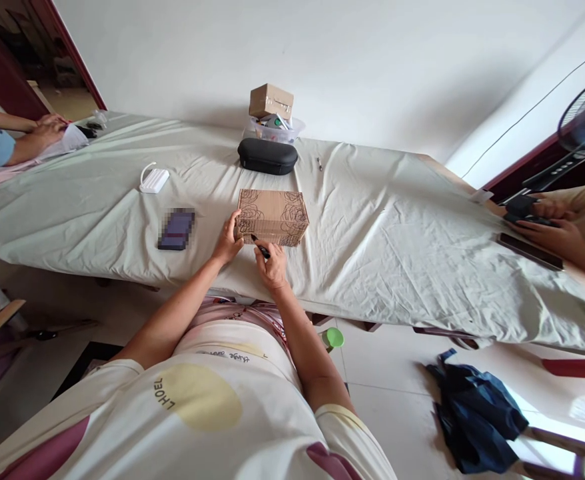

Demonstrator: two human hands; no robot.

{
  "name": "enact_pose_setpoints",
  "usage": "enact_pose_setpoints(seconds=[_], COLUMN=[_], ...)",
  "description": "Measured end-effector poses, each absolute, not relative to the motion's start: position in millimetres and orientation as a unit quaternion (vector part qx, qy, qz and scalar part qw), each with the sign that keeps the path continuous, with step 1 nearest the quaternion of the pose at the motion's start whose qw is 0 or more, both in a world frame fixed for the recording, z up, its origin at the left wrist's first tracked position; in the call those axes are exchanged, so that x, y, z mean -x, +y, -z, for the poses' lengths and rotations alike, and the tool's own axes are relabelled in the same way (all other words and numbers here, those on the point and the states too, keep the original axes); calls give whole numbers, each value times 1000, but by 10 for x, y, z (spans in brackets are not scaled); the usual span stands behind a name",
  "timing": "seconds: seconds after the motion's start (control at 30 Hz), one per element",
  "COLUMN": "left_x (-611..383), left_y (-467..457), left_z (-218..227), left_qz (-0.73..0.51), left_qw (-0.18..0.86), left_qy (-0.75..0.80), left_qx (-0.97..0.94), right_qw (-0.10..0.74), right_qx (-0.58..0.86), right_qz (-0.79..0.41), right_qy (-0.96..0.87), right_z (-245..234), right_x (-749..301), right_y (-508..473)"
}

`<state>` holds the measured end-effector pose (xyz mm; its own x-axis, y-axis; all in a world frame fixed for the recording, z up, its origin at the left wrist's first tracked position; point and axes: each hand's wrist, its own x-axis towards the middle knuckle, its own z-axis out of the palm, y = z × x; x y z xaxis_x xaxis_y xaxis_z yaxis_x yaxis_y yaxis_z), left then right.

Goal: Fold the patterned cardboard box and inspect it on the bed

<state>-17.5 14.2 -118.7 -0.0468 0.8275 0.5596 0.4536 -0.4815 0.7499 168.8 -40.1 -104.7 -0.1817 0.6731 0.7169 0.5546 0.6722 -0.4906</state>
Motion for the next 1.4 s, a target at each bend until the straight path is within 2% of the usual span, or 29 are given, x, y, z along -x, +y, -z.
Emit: enact_pose_setpoints(seconds=[0.13, 0.3, 0.5, 0.6, 0.7, 0.87, 0.97, 1.13, 1.4], left_x=[161, 148, 154, 154, 146, 157, 173, 181, 132], left_y=[127, 101, 111, 124, 147, 178, 172, 131, -93], left_z=[1173, 1158, 1188, 1218, 1251, 1274, 1241, 1154, 943], left_qz=[-543, -547, -544, -549, -557, -546, -536, -524, -541], left_qw=[175, 172, 192, 190, 186, 235, 242, 235, 141], left_qy=[472, 469, 460, 452, 459, 553, 579, 583, 603], left_qx=[-673, -672, -675, -677, -666, -585, -565, -575, -570], right_qw=[546, 567, 624, 638, 553, 264, 217, 223, 372], right_qx=[381, 380, 470, 531, 636, 763, 769, 767, 739], right_qz=[-43, 5, 63, 42, -10, -50, -44, -32, -35], right_qy=[-745, -731, -621, -556, -538, -587, -600, -601, -560], right_z=[1033, 980, 677, 552, 560, 725, 796, 872, 999], right_x=[-1748, -1782, -2130, -2411, -2618, -2652, -2614, -2633, -2732], right_y=[-424, -519, -341, -6, 280, 370, 335, 353, 428])
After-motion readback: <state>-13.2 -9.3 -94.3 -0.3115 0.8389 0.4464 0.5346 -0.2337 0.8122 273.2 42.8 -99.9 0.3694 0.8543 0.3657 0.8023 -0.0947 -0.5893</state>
